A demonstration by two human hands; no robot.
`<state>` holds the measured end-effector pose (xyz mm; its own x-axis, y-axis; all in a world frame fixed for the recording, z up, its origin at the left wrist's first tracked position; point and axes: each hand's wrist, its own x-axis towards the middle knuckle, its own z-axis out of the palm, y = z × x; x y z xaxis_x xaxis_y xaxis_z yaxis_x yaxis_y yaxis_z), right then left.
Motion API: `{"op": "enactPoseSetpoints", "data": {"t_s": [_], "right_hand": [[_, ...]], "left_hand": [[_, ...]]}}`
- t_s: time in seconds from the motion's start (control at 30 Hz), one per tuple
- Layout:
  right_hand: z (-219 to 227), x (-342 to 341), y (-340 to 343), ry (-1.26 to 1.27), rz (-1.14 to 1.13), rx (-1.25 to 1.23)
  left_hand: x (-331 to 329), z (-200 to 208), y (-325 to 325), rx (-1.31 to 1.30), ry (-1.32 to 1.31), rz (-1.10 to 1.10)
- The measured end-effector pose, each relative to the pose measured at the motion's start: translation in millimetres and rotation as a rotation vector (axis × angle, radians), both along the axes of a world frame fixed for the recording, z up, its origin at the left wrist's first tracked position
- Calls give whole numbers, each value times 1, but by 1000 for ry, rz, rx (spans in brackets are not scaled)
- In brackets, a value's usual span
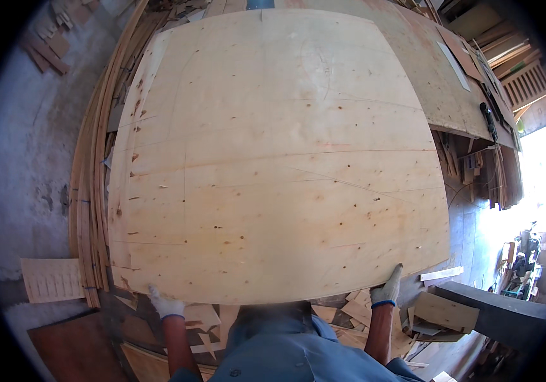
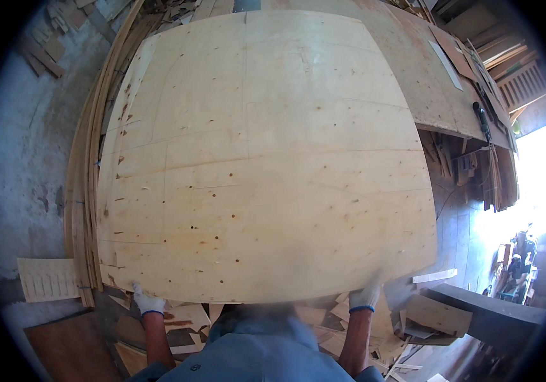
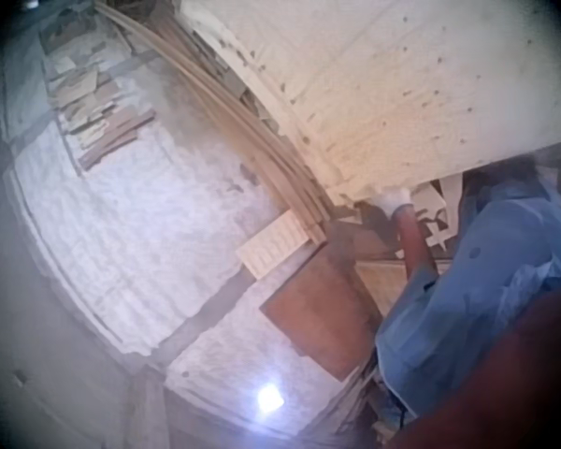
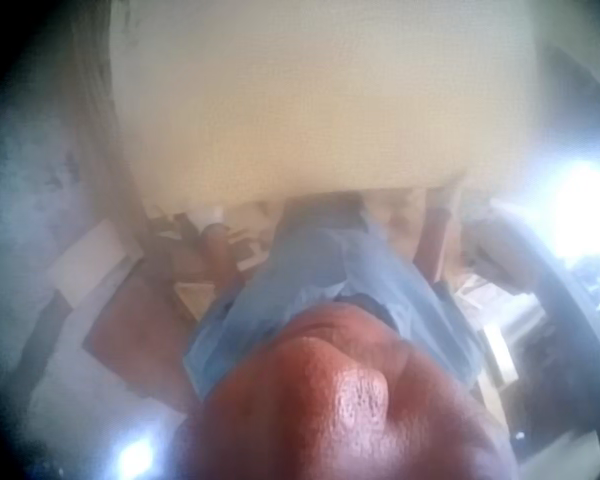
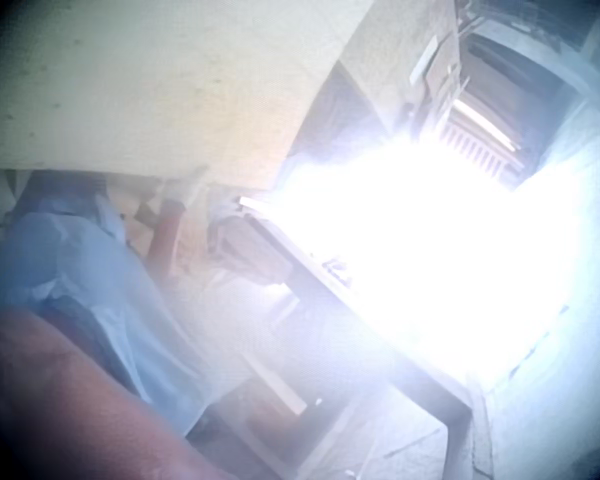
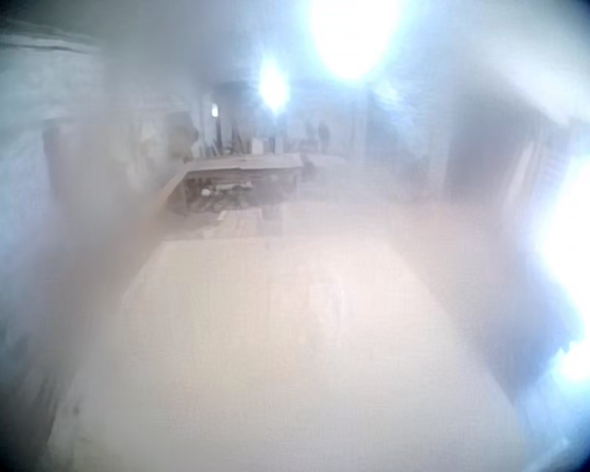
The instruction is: The person marks a large plywood sheet using a rectangular template and a red pencil, then uses a handheld jigsaw to cut along the marked lines. The person lifts and repositions the plywood multiple times to complete the cuts.
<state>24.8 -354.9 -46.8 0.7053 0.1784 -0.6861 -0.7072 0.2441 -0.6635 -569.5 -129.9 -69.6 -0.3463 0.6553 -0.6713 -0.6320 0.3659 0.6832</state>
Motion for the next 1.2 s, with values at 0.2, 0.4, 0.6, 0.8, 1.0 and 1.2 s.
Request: {"op": "enactPoseSetpoints", "data": {"t_s": [0.2,0.4,0.6,0.8,1.0,1.2], "right_hand": [[-6,1,7,-4,-36,62],[-29,14,8,-38,43,80],[-46,24,3,-89,91,39],[-48,23,7,-53,29,86],[-45,16,20,-112,92,24],[-28,7,45,-27,-14,72]], "left_hand": [[23,22,17,-22,-74,-13],[16,10,28,-14,-53,11],[16,11,27,15,-123,-50],[29,19,36,0,-25,-14],[12,-2,53,-33,57,-6],[2,-16,66,6,55,3]]}}
